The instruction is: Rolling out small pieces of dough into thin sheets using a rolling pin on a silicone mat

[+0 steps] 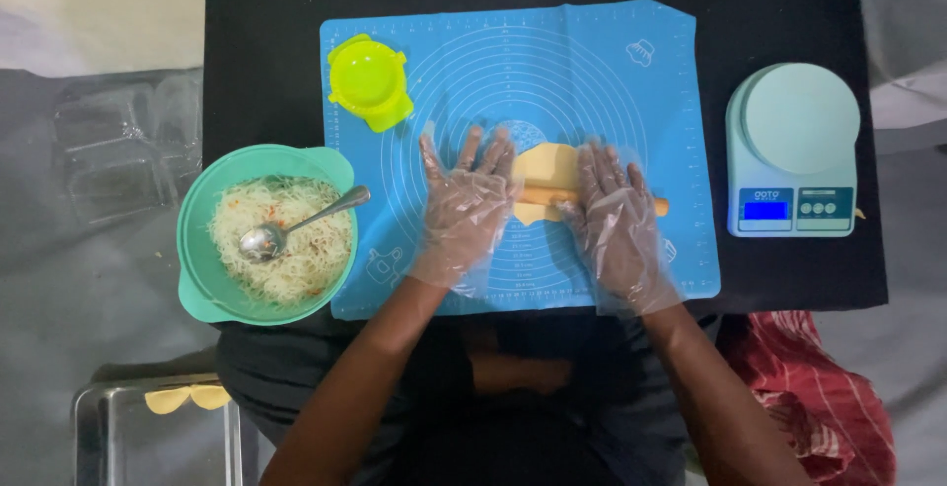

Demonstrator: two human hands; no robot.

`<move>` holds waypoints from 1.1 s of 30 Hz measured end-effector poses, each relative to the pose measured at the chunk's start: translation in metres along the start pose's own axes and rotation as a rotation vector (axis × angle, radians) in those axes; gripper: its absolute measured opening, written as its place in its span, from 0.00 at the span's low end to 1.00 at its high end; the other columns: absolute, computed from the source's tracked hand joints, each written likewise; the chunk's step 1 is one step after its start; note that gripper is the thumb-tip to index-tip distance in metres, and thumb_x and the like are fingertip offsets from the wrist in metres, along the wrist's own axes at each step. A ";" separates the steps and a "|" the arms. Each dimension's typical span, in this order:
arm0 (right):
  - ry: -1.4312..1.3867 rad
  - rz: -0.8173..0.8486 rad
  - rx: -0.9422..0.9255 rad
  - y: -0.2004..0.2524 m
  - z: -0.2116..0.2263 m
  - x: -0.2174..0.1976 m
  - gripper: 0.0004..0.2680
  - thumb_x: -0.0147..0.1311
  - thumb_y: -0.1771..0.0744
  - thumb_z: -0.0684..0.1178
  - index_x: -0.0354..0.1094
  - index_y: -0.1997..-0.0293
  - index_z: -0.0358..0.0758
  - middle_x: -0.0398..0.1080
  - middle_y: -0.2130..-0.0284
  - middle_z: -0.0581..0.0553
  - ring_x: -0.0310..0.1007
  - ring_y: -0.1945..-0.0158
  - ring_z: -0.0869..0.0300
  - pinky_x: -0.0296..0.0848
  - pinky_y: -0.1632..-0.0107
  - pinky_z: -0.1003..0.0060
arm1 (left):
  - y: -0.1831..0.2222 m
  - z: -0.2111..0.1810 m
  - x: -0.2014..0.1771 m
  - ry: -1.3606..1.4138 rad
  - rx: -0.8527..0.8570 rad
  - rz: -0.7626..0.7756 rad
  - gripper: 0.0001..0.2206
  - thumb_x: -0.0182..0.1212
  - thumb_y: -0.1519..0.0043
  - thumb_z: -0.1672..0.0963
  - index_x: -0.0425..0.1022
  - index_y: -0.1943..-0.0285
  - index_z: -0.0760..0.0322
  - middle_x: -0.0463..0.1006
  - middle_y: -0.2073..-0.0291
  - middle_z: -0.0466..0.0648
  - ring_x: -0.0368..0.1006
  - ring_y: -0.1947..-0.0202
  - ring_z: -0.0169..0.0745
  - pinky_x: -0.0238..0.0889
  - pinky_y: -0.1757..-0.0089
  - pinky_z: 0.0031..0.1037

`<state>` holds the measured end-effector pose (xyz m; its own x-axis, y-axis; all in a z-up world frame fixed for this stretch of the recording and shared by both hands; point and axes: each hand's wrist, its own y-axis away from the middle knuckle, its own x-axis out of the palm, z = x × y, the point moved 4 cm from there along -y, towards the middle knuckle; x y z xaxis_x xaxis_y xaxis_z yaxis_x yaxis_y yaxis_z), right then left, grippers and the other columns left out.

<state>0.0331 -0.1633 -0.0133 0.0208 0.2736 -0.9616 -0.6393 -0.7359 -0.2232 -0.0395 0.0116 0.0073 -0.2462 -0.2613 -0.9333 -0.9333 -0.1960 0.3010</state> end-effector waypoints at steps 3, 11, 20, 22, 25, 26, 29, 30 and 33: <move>-0.002 -0.030 -0.017 0.003 0.001 -0.001 0.25 0.45 0.29 0.60 0.54 0.24 0.38 0.60 0.29 0.37 0.58 0.28 0.42 0.56 0.29 0.43 | 0.004 -0.001 -0.001 -0.057 -0.028 -0.010 0.26 0.34 0.27 0.47 0.48 0.20 0.51 0.45 0.21 0.40 0.35 0.21 0.46 0.15 0.34 0.70; -0.126 -0.034 0.004 0.012 0.008 -0.009 0.24 0.49 0.30 0.56 0.56 0.26 0.35 0.62 0.32 0.31 0.59 0.29 0.37 0.54 0.29 0.39 | 0.005 -0.001 0.016 -0.079 -0.017 0.003 0.26 0.29 0.27 0.45 0.47 0.20 0.50 0.44 0.21 0.39 0.34 0.21 0.46 0.15 0.35 0.72; -0.153 -0.006 0.037 0.021 0.022 -0.021 0.22 0.49 0.29 0.55 0.57 0.26 0.36 0.62 0.32 0.32 0.60 0.29 0.38 0.53 0.29 0.40 | 0.009 0.007 0.048 -0.110 -0.011 -0.036 0.26 0.34 0.26 0.46 0.44 0.19 0.48 0.40 0.20 0.39 0.30 0.21 0.45 0.11 0.37 0.77; -0.147 -0.003 0.040 0.025 0.021 -0.019 0.22 0.49 0.29 0.54 0.58 0.26 0.36 0.63 0.33 0.32 0.60 0.30 0.39 0.53 0.28 0.41 | 0.014 0.003 0.037 -0.047 -0.013 -0.032 0.26 0.33 0.26 0.46 0.45 0.19 0.48 0.41 0.20 0.39 0.30 0.21 0.45 0.10 0.37 0.76; -0.141 0.004 0.043 0.027 0.021 -0.020 0.21 0.49 0.29 0.54 0.58 0.26 0.37 0.63 0.33 0.33 0.61 0.30 0.40 0.53 0.28 0.42 | 0.022 -0.002 0.019 0.113 -0.020 -0.021 0.26 0.33 0.27 0.45 0.45 0.19 0.47 0.41 0.20 0.38 0.30 0.21 0.45 0.07 0.37 0.74; -0.144 0.010 0.043 0.028 0.022 -0.021 0.22 0.49 0.29 0.54 0.58 0.26 0.38 0.63 0.33 0.34 0.61 0.30 0.41 0.54 0.28 0.42 | 0.025 -0.004 0.014 0.209 -0.026 -0.013 0.26 0.33 0.27 0.45 0.45 0.19 0.47 0.42 0.20 0.38 0.29 0.21 0.45 0.06 0.38 0.73; -0.137 -0.015 0.054 0.033 0.022 -0.017 0.21 0.49 0.29 0.53 0.58 0.26 0.40 0.63 0.32 0.36 0.61 0.29 0.43 0.53 0.27 0.44 | 0.027 -0.005 0.021 0.077 -0.028 -0.014 0.25 0.33 0.27 0.45 0.46 0.20 0.47 0.41 0.20 0.37 0.28 0.21 0.43 0.04 0.37 0.72; -0.137 -0.014 0.054 0.034 0.021 -0.014 0.21 0.49 0.29 0.53 0.58 0.26 0.40 0.63 0.32 0.36 0.61 0.29 0.43 0.53 0.27 0.44 | 0.029 -0.005 0.019 0.077 -0.028 -0.014 0.25 0.33 0.27 0.45 0.46 0.20 0.47 0.41 0.20 0.37 0.28 0.21 0.43 0.04 0.37 0.72; -0.109 -0.047 0.032 0.037 0.021 -0.013 0.20 0.48 0.28 0.53 0.57 0.26 0.41 0.63 0.32 0.36 0.61 0.29 0.44 0.56 0.28 0.45 | 0.034 -0.005 0.016 0.226 -0.024 -0.010 0.25 0.33 0.27 0.46 0.46 0.20 0.47 0.42 0.20 0.38 0.28 0.20 0.43 0.03 0.38 0.72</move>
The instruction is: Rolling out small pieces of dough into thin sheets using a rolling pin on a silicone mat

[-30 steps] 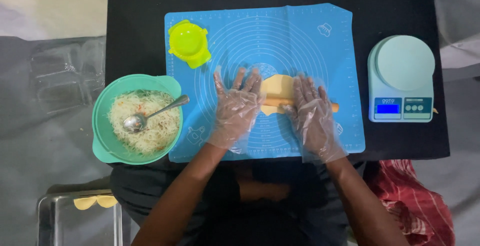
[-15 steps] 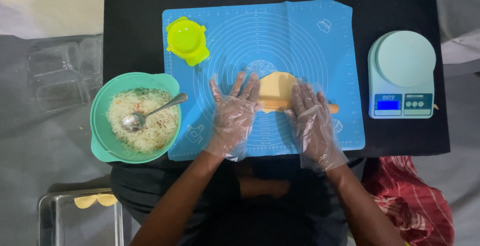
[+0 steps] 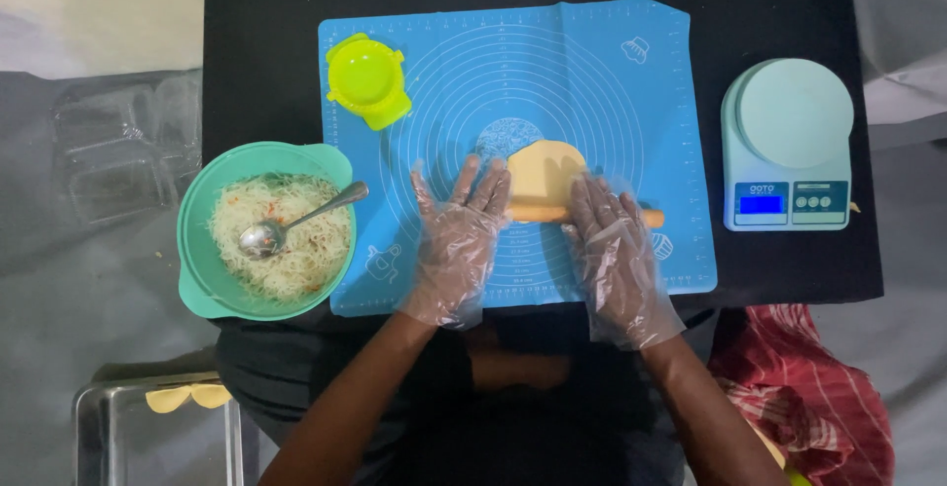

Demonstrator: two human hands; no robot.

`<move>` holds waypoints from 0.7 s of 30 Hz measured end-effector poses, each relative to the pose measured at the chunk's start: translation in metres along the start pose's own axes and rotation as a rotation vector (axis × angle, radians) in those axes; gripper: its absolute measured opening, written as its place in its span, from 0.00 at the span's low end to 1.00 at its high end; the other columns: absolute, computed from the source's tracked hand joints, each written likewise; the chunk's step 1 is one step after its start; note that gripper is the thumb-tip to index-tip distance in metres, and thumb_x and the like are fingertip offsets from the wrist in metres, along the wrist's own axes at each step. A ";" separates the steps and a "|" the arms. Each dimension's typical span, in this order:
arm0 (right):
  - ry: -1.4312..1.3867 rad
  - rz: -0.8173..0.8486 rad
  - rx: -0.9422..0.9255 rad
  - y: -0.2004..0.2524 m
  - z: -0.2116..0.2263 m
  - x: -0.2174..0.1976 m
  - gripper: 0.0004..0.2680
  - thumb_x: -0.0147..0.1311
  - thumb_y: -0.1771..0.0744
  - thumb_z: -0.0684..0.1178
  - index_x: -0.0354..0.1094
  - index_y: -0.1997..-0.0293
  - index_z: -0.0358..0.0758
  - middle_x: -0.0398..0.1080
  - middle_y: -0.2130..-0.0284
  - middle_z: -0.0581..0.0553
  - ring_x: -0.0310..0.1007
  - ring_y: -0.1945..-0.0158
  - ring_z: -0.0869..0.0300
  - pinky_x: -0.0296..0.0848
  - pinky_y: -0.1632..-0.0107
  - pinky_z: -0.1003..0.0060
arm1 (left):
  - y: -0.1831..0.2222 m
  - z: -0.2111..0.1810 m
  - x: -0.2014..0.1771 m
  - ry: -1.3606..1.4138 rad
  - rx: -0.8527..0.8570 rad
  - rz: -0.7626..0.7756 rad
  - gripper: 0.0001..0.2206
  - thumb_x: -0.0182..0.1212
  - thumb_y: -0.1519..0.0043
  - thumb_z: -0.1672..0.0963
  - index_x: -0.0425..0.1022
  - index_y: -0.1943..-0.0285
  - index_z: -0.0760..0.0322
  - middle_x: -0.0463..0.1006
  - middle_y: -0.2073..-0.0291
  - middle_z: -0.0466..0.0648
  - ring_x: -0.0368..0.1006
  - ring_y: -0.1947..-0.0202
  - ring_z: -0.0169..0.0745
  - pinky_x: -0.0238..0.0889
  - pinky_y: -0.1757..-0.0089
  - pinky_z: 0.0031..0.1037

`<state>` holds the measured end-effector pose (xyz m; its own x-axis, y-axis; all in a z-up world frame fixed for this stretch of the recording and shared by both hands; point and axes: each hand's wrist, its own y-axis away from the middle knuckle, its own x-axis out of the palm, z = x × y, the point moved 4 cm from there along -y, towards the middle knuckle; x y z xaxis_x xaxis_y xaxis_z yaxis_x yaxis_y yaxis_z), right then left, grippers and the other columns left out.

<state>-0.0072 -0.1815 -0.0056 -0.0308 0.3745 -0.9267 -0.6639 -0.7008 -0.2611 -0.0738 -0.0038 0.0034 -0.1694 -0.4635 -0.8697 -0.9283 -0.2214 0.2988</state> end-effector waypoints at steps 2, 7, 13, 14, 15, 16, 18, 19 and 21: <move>-0.002 0.000 -0.008 0.000 0.004 -0.006 0.19 0.49 0.29 0.53 0.61 0.28 0.39 0.66 0.35 0.34 0.64 0.31 0.42 0.58 0.29 0.43 | 0.002 0.000 0.003 -0.064 0.003 0.008 0.25 0.34 0.27 0.47 0.47 0.20 0.47 0.42 0.20 0.37 0.29 0.21 0.43 0.04 0.38 0.72; -0.018 0.009 -0.022 0.002 0.002 -0.006 0.19 0.50 0.29 0.51 0.62 0.29 0.38 0.66 0.36 0.33 0.64 0.32 0.41 0.59 0.30 0.43 | 0.004 0.001 0.003 -0.095 -0.023 0.054 0.24 0.34 0.27 0.47 0.47 0.20 0.45 0.41 0.20 0.36 0.29 0.20 0.42 0.05 0.37 0.71; -0.006 -0.136 -0.086 0.009 0.021 -0.022 0.16 0.51 0.29 0.50 0.66 0.32 0.39 0.70 0.39 0.34 0.70 0.38 0.40 0.67 0.37 0.44 | 0.015 0.003 0.015 -0.312 0.014 0.048 0.26 0.37 0.27 0.49 0.43 0.19 0.46 0.36 0.19 0.37 0.27 0.20 0.43 0.08 0.36 0.72; 0.006 -0.151 -0.096 0.010 0.023 -0.025 0.16 0.51 0.29 0.50 0.68 0.33 0.40 0.72 0.41 0.35 0.72 0.40 0.40 0.70 0.38 0.45 | 0.018 0.002 0.014 -0.331 0.019 0.050 0.26 0.38 0.27 0.50 0.43 0.19 0.47 0.36 0.19 0.37 0.28 0.20 0.44 0.10 0.36 0.73; 0.007 -0.159 -0.092 0.013 0.019 -0.027 0.16 0.51 0.29 0.50 0.68 0.33 0.40 0.72 0.41 0.35 0.72 0.40 0.40 0.70 0.38 0.45 | 0.019 -0.001 0.011 -0.337 0.024 0.046 0.26 0.38 0.27 0.50 0.43 0.19 0.47 0.36 0.19 0.37 0.28 0.20 0.44 0.10 0.36 0.73; 0.014 -0.130 -0.068 0.015 0.014 -0.027 0.15 0.52 0.30 0.51 0.70 0.36 0.42 0.74 0.44 0.37 0.73 0.40 0.43 0.70 0.39 0.48 | 0.021 -0.003 0.010 -0.379 0.010 0.086 0.26 0.37 0.28 0.49 0.42 0.19 0.46 0.35 0.19 0.37 0.28 0.21 0.45 0.12 0.36 0.74; 0.022 -0.099 -0.037 0.022 0.004 -0.021 0.14 0.53 0.30 0.52 0.73 0.39 0.43 0.75 0.46 0.39 0.74 0.40 0.45 0.71 0.39 0.51 | 0.023 -0.004 0.013 -0.423 0.002 0.130 0.26 0.35 0.28 0.47 0.41 0.19 0.46 0.34 0.20 0.37 0.28 0.21 0.46 0.15 0.36 0.75; 0.047 -0.153 -0.060 0.026 0.000 -0.016 0.14 0.54 0.30 0.53 0.74 0.39 0.44 0.76 0.46 0.41 0.75 0.41 0.46 0.73 0.41 0.52 | 0.023 -0.003 0.015 -0.430 0.003 0.119 0.27 0.36 0.28 0.47 0.39 0.19 0.45 0.32 0.19 0.37 0.26 0.21 0.46 0.14 0.36 0.74; 0.072 -0.208 -0.081 0.026 0.010 -0.025 0.14 0.55 0.31 0.53 0.74 0.40 0.45 0.76 0.47 0.42 0.75 0.42 0.47 0.75 0.43 0.53 | 0.018 0.010 0.035 -0.441 0.007 0.108 0.28 0.36 0.28 0.46 0.38 0.18 0.45 0.31 0.19 0.37 0.25 0.21 0.46 0.12 0.36 0.74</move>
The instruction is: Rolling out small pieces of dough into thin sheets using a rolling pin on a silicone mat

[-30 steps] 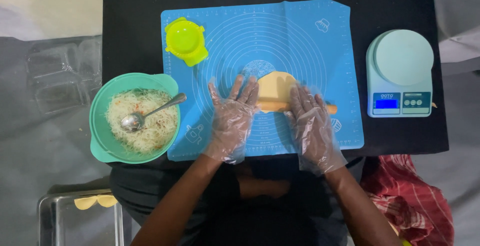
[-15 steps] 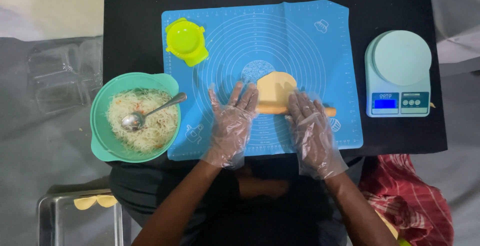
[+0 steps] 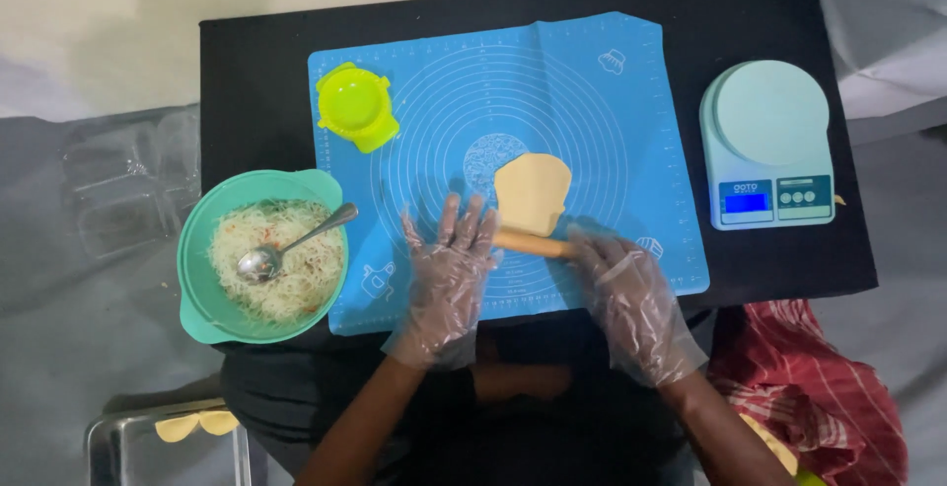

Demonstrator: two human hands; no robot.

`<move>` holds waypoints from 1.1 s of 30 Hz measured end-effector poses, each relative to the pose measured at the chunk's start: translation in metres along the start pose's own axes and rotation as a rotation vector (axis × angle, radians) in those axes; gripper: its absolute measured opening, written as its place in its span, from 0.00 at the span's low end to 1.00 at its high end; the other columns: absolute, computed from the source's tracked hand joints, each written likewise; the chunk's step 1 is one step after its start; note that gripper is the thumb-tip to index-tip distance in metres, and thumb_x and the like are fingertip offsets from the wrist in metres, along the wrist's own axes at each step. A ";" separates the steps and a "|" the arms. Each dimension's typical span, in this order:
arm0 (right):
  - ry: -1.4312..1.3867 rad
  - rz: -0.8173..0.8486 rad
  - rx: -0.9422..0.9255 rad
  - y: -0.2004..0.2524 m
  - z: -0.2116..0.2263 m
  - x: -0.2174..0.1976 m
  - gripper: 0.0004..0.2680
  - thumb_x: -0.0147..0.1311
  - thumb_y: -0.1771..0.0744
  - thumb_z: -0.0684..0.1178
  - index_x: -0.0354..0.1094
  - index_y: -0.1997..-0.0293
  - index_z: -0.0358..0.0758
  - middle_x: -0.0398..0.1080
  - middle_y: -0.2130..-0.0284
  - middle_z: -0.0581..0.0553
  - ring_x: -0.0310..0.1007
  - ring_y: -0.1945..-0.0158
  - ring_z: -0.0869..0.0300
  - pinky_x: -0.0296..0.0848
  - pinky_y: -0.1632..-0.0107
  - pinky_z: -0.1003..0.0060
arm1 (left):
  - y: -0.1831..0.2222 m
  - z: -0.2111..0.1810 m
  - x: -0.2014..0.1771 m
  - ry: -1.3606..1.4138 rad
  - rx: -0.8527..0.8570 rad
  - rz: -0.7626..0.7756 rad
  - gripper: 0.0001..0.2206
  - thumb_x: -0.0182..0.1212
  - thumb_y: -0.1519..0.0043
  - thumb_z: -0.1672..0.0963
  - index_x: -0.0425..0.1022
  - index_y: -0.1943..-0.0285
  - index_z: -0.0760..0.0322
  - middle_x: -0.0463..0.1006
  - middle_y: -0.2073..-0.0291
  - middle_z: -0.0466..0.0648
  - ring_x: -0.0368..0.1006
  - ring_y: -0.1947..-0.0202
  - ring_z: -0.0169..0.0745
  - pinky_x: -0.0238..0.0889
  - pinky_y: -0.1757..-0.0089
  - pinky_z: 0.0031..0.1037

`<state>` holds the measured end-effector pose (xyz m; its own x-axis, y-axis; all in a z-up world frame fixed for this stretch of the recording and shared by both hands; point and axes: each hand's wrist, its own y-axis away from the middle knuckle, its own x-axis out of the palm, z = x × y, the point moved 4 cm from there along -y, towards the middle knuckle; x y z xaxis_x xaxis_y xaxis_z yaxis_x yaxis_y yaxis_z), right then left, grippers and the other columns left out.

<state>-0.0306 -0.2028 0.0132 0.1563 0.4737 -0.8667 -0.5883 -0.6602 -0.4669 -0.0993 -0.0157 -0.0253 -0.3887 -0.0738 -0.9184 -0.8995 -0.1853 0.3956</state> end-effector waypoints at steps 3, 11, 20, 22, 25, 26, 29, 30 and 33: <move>-0.132 0.233 0.343 -0.001 0.004 -0.014 0.13 0.49 0.30 0.54 0.73 0.43 0.44 0.75 0.53 0.37 0.73 0.51 0.36 0.77 0.50 0.41 | -0.017 0.005 0.026 0.185 0.069 -0.464 0.28 0.44 0.29 0.46 0.50 0.20 0.52 0.39 0.19 0.45 0.27 0.20 0.50 0.13 0.34 0.69; -0.562 0.175 0.599 0.039 0.038 0.001 0.21 0.46 0.30 0.44 0.55 0.26 0.48 0.74 0.49 0.39 0.78 0.55 0.50 0.75 0.50 0.56 | -0.061 -0.015 -0.068 0.556 0.313 -0.521 0.26 0.23 0.27 0.47 0.51 0.21 0.55 0.41 0.22 0.60 0.27 0.22 0.68 0.18 0.30 0.54; 0.631 1.179 -0.187 0.054 0.076 0.045 0.23 0.45 0.30 0.46 0.42 0.24 0.50 0.38 0.24 0.20 0.34 0.23 0.22 0.32 0.27 0.28 | -0.148 -0.040 -0.012 -0.049 0.398 -0.534 0.29 0.35 0.24 0.43 0.36 0.16 0.47 0.30 0.19 0.53 0.22 0.21 0.62 0.13 0.31 0.60; 0.657 1.165 -0.298 0.037 0.078 0.019 0.24 0.42 0.30 0.50 0.40 0.23 0.47 0.39 0.25 0.18 0.34 0.23 0.23 0.29 0.27 0.30 | -0.146 -0.042 -0.019 -0.098 0.400 -0.525 0.31 0.36 0.25 0.41 0.35 0.16 0.48 0.31 0.19 0.54 0.25 0.20 0.62 0.17 0.32 0.66; 0.745 1.118 -0.564 0.031 0.081 0.004 0.25 0.40 0.30 0.51 0.39 0.21 0.40 0.49 0.28 0.21 0.44 0.25 0.25 0.33 0.27 0.28 | -0.138 -0.047 -0.034 -0.130 0.402 -0.486 0.33 0.38 0.26 0.41 0.35 0.17 0.49 0.31 0.20 0.56 0.27 0.20 0.62 0.18 0.33 0.71; 0.802 1.081 -0.718 0.033 0.083 0.004 0.25 0.41 0.30 0.48 0.40 0.21 0.36 0.58 0.30 0.25 0.54 0.28 0.27 0.39 0.28 0.23 | -0.135 -0.049 -0.040 -0.114 0.404 -0.453 0.32 0.39 0.27 0.42 0.36 0.17 0.50 0.30 0.20 0.57 0.26 0.21 0.63 0.16 0.33 0.70; 0.873 0.966 -0.789 0.042 0.081 0.006 0.23 0.41 0.30 0.47 0.46 0.24 0.38 0.57 0.31 0.17 0.56 0.29 0.24 0.43 0.29 0.24 | -0.144 -0.051 -0.029 -0.128 0.377 -0.540 0.34 0.37 0.30 0.39 0.42 0.18 0.50 0.34 0.20 0.57 0.29 0.20 0.62 0.19 0.33 0.71; 0.868 0.966 -0.789 0.053 0.082 0.012 0.23 0.41 0.30 0.47 0.46 0.24 0.38 0.57 0.31 0.17 0.56 0.29 0.24 0.43 0.29 0.24 | -0.141 -0.053 -0.035 -0.129 0.377 -0.534 0.34 0.37 0.30 0.39 0.42 0.18 0.50 0.34 0.20 0.57 0.29 0.20 0.62 0.19 0.33 0.71; -0.103 0.502 0.439 0.064 0.061 0.009 0.29 0.51 0.31 0.62 0.44 0.22 0.46 0.67 0.89 0.54 0.67 0.90 0.64 0.66 0.85 0.64 | -0.137 -0.058 -0.040 -0.136 0.372 -0.436 0.34 0.41 0.27 0.42 0.35 0.17 0.52 0.30 0.20 0.58 0.26 0.20 0.63 0.17 0.33 0.69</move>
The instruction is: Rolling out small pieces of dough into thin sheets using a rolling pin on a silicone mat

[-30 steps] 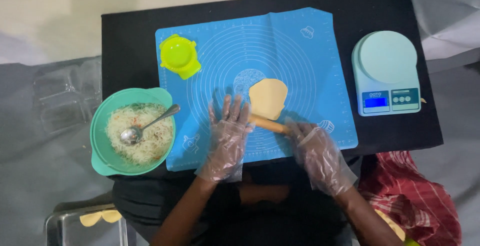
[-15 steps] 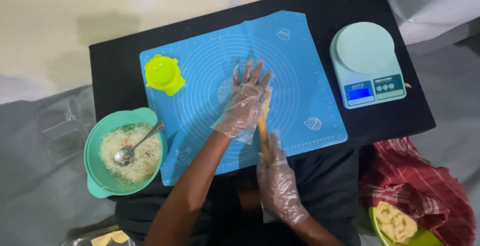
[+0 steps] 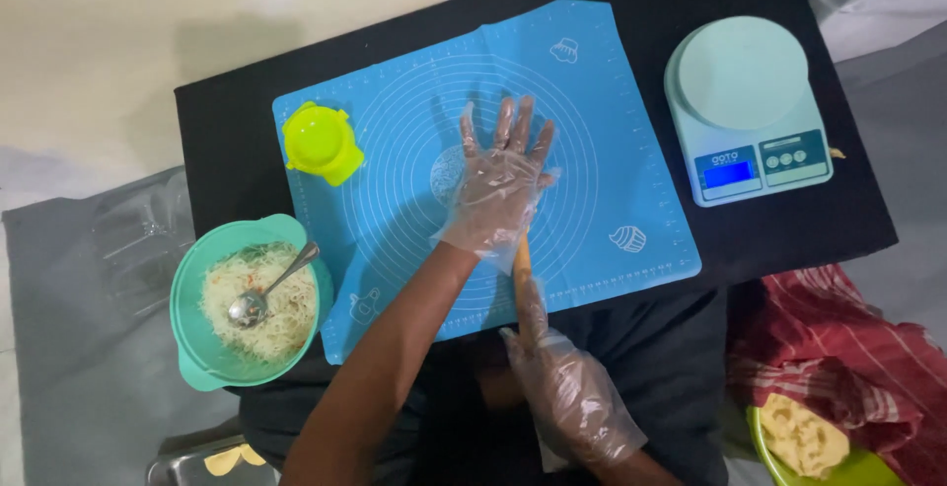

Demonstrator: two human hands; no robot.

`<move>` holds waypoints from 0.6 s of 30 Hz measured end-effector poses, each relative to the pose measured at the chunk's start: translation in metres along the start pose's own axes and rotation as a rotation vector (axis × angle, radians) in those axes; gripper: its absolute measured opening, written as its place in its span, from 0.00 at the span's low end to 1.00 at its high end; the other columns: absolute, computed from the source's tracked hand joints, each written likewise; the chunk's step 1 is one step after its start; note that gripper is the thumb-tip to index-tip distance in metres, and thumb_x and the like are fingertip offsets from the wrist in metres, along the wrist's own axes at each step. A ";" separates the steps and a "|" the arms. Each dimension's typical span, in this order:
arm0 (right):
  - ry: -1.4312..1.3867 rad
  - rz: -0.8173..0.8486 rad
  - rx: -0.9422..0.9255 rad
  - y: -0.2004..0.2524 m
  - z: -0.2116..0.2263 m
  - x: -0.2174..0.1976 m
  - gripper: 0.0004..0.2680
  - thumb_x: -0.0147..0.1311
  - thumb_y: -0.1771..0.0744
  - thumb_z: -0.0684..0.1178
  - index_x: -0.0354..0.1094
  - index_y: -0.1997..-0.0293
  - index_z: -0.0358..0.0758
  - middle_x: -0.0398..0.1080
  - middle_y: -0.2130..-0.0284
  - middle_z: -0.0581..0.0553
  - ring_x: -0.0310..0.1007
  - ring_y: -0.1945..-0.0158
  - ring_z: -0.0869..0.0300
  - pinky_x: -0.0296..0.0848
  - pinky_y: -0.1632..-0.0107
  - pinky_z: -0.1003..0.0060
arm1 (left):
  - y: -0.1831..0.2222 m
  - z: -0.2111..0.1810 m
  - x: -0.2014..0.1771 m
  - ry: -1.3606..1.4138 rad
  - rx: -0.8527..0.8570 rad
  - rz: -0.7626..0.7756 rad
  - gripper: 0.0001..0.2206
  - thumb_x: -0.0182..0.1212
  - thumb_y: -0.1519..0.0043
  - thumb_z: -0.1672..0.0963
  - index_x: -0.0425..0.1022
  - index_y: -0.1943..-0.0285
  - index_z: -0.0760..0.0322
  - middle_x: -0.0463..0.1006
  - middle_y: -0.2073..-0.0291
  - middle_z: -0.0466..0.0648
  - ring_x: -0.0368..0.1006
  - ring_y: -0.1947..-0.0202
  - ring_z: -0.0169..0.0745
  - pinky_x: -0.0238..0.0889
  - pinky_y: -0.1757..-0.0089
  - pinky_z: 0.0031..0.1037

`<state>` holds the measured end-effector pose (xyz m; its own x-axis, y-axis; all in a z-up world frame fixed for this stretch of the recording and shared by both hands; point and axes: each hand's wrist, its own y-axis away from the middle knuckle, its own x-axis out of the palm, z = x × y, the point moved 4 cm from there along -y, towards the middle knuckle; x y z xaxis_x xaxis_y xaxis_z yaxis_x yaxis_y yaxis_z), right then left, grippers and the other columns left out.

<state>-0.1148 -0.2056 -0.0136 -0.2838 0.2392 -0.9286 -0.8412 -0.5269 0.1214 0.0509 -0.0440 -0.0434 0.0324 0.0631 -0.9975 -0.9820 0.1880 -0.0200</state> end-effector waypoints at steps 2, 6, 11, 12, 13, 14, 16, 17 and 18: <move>0.557 -0.023 -0.388 0.007 0.006 0.013 0.22 0.52 0.34 0.49 0.59 0.30 0.56 0.55 0.32 0.21 0.65 0.89 0.75 0.60 0.89 0.77 | -0.006 -0.003 0.005 0.019 -0.004 -0.059 0.34 0.39 0.30 0.39 0.41 0.18 0.48 0.34 0.20 0.55 0.28 0.20 0.62 0.18 0.33 0.70; 0.507 -0.008 -0.293 0.009 -0.007 0.028 0.26 0.55 0.36 0.53 0.55 0.28 0.50 0.56 0.33 0.23 0.69 0.89 0.69 0.62 0.91 0.69 | -0.015 -0.015 0.008 0.081 0.037 -0.101 0.33 0.31 0.29 0.38 0.44 0.18 0.47 0.33 0.20 0.54 0.26 0.22 0.71 0.18 0.33 0.73; 0.221 -0.091 0.005 0.003 -0.016 0.008 0.32 0.50 0.32 0.68 0.48 0.24 0.34 0.60 0.94 0.58 0.56 0.94 0.71 0.54 0.89 0.68 | -0.029 -0.034 -0.015 0.015 0.002 0.079 0.32 0.34 0.30 0.40 0.43 0.18 0.47 0.35 0.20 0.52 0.23 0.22 0.67 0.13 0.35 0.72; 0.218 -0.092 0.001 0.003 -0.018 0.014 0.32 0.50 0.32 0.68 0.48 0.24 0.34 0.60 0.94 0.58 0.56 0.94 0.71 0.54 0.89 0.68 | -0.030 -0.035 -0.016 0.011 0.000 0.080 0.32 0.34 0.30 0.40 0.43 0.18 0.47 0.35 0.20 0.52 0.23 0.22 0.67 0.13 0.35 0.72; 0.193 -0.063 0.049 0.004 -0.022 0.020 0.32 0.49 0.32 0.68 0.47 0.23 0.37 0.62 0.93 0.57 0.59 0.93 0.69 0.57 0.88 0.68 | -0.032 -0.038 -0.016 -0.009 -0.005 0.098 0.32 0.33 0.31 0.39 0.44 0.19 0.47 0.36 0.20 0.52 0.23 0.22 0.67 0.15 0.36 0.74; 0.169 -0.033 0.097 0.006 -0.026 0.027 0.31 0.47 0.32 0.69 0.46 0.22 0.41 0.64 0.92 0.56 0.62 0.92 0.68 0.60 0.86 0.68 | -0.035 -0.041 -0.016 -0.029 -0.010 0.116 0.32 0.32 0.31 0.39 0.45 0.19 0.47 0.37 0.20 0.52 0.23 0.22 0.67 0.16 0.36 0.76; 0.272 -0.097 0.048 0.008 -0.027 0.026 0.33 0.50 0.32 0.69 0.48 0.23 0.37 0.61 0.93 0.58 0.58 0.92 0.70 0.58 0.86 0.70 | -0.037 -0.044 -0.005 -0.023 0.010 0.071 0.33 0.29 0.31 0.39 0.46 0.19 0.48 0.38 0.20 0.53 0.25 0.22 0.68 0.17 0.36 0.77; 0.376 -0.162 -0.011 0.009 -0.026 0.024 0.34 0.52 0.33 0.70 0.50 0.25 0.32 0.58 0.93 0.61 0.55 0.92 0.73 0.55 0.86 0.73 | -0.038 -0.045 -0.002 -0.019 0.021 0.025 0.34 0.26 0.31 0.38 0.48 0.19 0.49 0.39 0.20 0.54 0.27 0.22 0.69 0.17 0.37 0.78; 0.377 -0.163 -0.012 0.010 -0.031 0.029 0.34 0.52 0.33 0.70 0.50 0.25 0.32 0.58 0.93 0.61 0.55 0.92 0.73 0.55 0.86 0.73 | -0.038 -0.047 -0.014 -0.019 0.021 0.024 0.34 0.26 0.31 0.38 0.48 0.19 0.49 0.39 0.20 0.54 0.27 0.22 0.69 0.17 0.37 0.78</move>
<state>-0.1175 -0.2292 -0.0498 0.0429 0.0056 -0.9991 -0.8554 -0.5165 -0.0396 0.0788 -0.0986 -0.0317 0.0126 0.0862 -0.9962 -0.9784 0.2064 0.0055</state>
